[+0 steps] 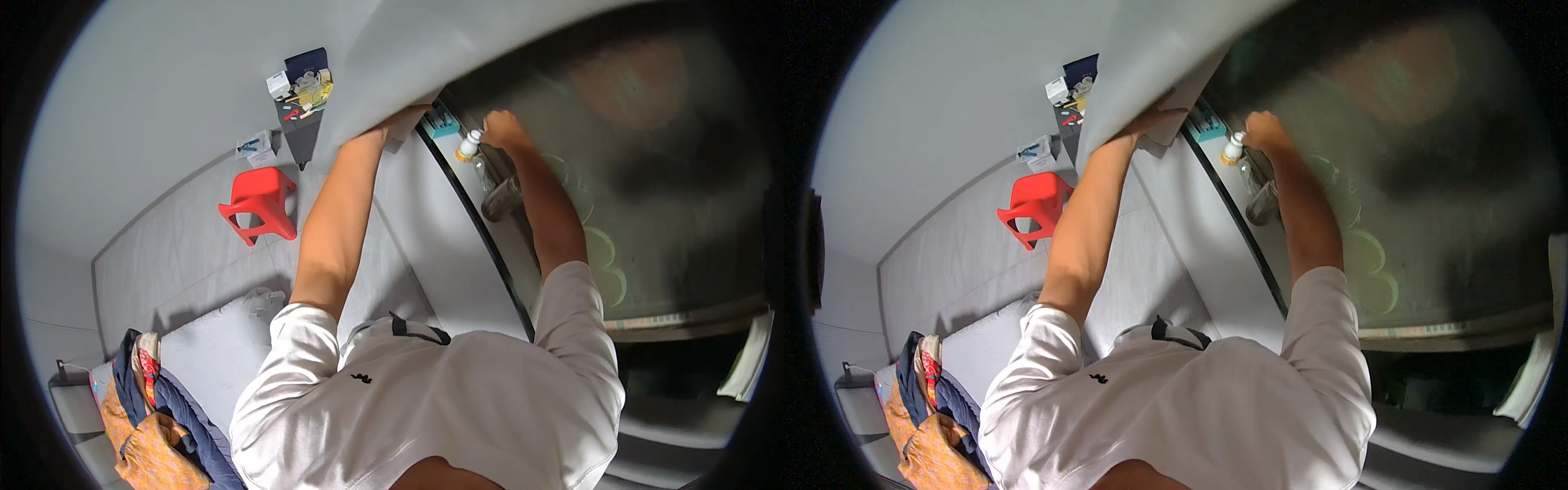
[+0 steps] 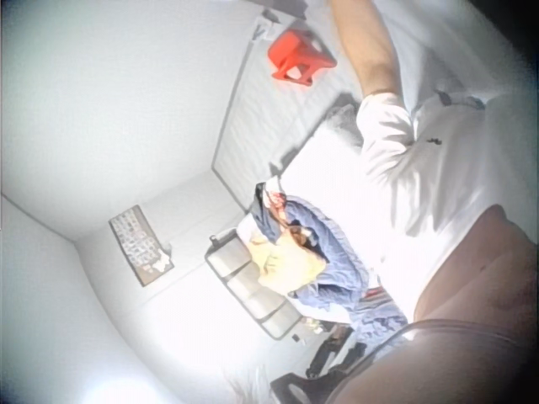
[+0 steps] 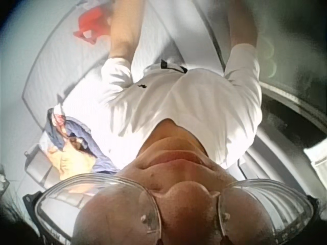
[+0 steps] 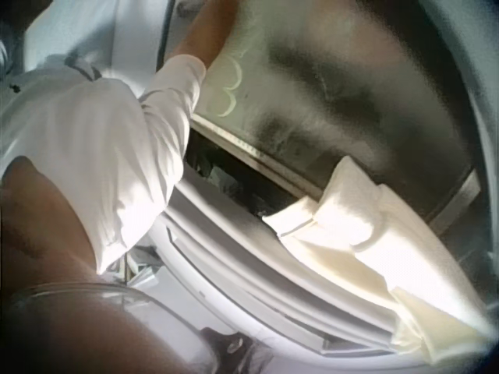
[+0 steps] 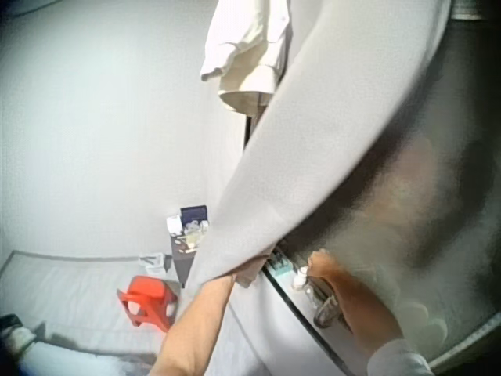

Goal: The person clears various items from a window sill, including medication, tubes, and a small pouch, placing them on a nearby bed. They then use a cloth to wipe the interior surfaces of the window frame and the glass pane.

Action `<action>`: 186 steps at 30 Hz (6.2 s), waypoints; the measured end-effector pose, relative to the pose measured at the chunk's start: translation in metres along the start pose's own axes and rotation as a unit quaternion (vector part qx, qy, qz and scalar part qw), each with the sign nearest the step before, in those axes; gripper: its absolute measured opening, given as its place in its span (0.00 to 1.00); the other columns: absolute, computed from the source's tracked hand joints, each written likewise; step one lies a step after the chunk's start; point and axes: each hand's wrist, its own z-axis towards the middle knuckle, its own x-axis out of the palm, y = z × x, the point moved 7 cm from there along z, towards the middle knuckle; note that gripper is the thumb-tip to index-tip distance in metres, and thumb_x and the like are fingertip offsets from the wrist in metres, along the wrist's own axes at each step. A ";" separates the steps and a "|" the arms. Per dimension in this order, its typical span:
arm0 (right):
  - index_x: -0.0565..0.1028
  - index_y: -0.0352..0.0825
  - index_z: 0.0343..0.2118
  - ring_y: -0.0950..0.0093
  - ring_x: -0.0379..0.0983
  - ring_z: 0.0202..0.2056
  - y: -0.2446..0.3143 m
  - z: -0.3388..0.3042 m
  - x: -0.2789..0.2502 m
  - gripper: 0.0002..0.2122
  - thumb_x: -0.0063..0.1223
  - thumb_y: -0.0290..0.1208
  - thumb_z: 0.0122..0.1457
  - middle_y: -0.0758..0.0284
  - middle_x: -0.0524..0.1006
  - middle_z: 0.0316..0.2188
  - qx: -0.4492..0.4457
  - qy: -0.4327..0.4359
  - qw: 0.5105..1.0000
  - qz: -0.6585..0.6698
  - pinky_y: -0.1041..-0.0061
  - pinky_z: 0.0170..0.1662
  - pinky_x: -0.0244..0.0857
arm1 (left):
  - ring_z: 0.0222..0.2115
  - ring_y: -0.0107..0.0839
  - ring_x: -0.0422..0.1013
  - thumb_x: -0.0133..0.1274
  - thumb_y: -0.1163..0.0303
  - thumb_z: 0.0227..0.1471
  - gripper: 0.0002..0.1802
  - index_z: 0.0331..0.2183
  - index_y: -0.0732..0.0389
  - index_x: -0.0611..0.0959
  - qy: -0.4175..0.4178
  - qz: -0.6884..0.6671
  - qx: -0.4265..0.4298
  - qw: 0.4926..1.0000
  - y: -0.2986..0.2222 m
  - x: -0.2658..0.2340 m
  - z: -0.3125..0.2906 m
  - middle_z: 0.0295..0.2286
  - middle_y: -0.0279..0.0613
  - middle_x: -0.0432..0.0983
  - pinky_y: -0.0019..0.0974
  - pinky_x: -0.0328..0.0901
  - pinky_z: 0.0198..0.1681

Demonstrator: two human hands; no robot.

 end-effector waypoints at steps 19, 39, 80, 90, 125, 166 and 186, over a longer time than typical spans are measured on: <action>0.79 0.35 0.29 0.56 0.74 0.42 0.009 0.024 0.031 0.09 0.59 0.33 0.46 0.59 0.79 0.33 -0.086 0.078 0.989 -0.093 0.61 0.47 0.68 | 0.67 0.45 0.40 0.32 0.36 0.57 0.43 0.66 0.50 0.50 -0.004 0.012 0.031 0.999 -0.009 -0.020 -0.002 0.66 0.41 0.43 0.69 0.36 0.63; 0.82 0.41 0.24 0.58 0.77 0.36 -0.002 0.012 0.016 0.04 0.57 0.29 0.45 0.61 0.81 0.31 0.029 0.024 0.992 0.119 0.63 0.42 0.72 | 0.67 0.44 0.43 0.37 0.40 0.58 0.40 0.64 0.52 0.55 0.016 0.007 0.009 1.000 0.020 -0.015 0.005 0.65 0.41 0.47 0.61 0.41 0.65; 0.67 0.35 0.21 0.86 0.62 0.20 0.115 -0.635 -0.032 0.11 0.59 0.22 0.54 0.75 0.69 0.17 0.647 -0.391 0.538 0.374 0.83 0.24 0.57 | 0.33 0.30 0.69 0.45 0.63 0.63 0.14 0.43 0.61 0.77 0.292 0.167 -0.422 0.842 0.421 0.142 -0.245 0.33 0.41 0.75 0.34 0.63 0.39; 0.57 0.26 0.62 0.58 0.58 0.59 0.098 -0.876 -0.174 0.30 0.51 0.40 0.64 0.50 0.61 0.60 0.649 -0.602 0.456 -0.097 0.63 0.64 0.48 | 0.38 0.28 0.74 0.55 0.76 0.53 0.27 0.55 0.63 0.73 0.685 0.122 -0.542 0.472 0.454 0.279 -0.464 0.40 0.44 0.79 0.31 0.66 0.45; 0.80 0.41 0.42 0.58 0.70 0.48 -0.082 -1.169 -0.162 0.21 0.53 0.53 0.56 0.65 0.74 0.46 0.891 -0.021 0.414 -0.186 0.60 0.45 0.69 | 0.56 0.35 0.63 0.46 0.42 0.56 0.41 0.67 0.37 0.53 0.342 -0.091 -0.391 0.849 0.545 0.303 -0.412 0.64 0.41 0.53 0.56 0.44 0.64; 0.66 0.31 0.53 0.53 0.60 0.48 0.010 -1.013 -0.048 0.21 0.51 0.39 0.62 0.50 0.68 0.45 0.752 -0.530 0.358 -0.162 0.56 0.53 0.52 | 0.47 0.31 0.71 0.55 0.75 0.56 0.11 0.43 0.64 0.79 0.444 0.501 -0.093 0.737 0.586 0.245 -0.378 0.42 0.41 0.78 0.35 0.61 0.55; 0.59 0.42 0.66 0.41 0.44 0.65 0.055 -0.794 -0.011 0.34 0.46 0.13 0.54 0.34 0.44 0.64 0.680 -0.556 0.445 0.176 0.64 0.66 0.45 | 0.42 0.28 0.73 0.54 0.72 0.58 0.10 0.41 0.63 0.80 0.515 0.443 -0.166 0.715 0.615 0.245 -0.414 0.40 0.39 0.78 0.33 0.64 0.51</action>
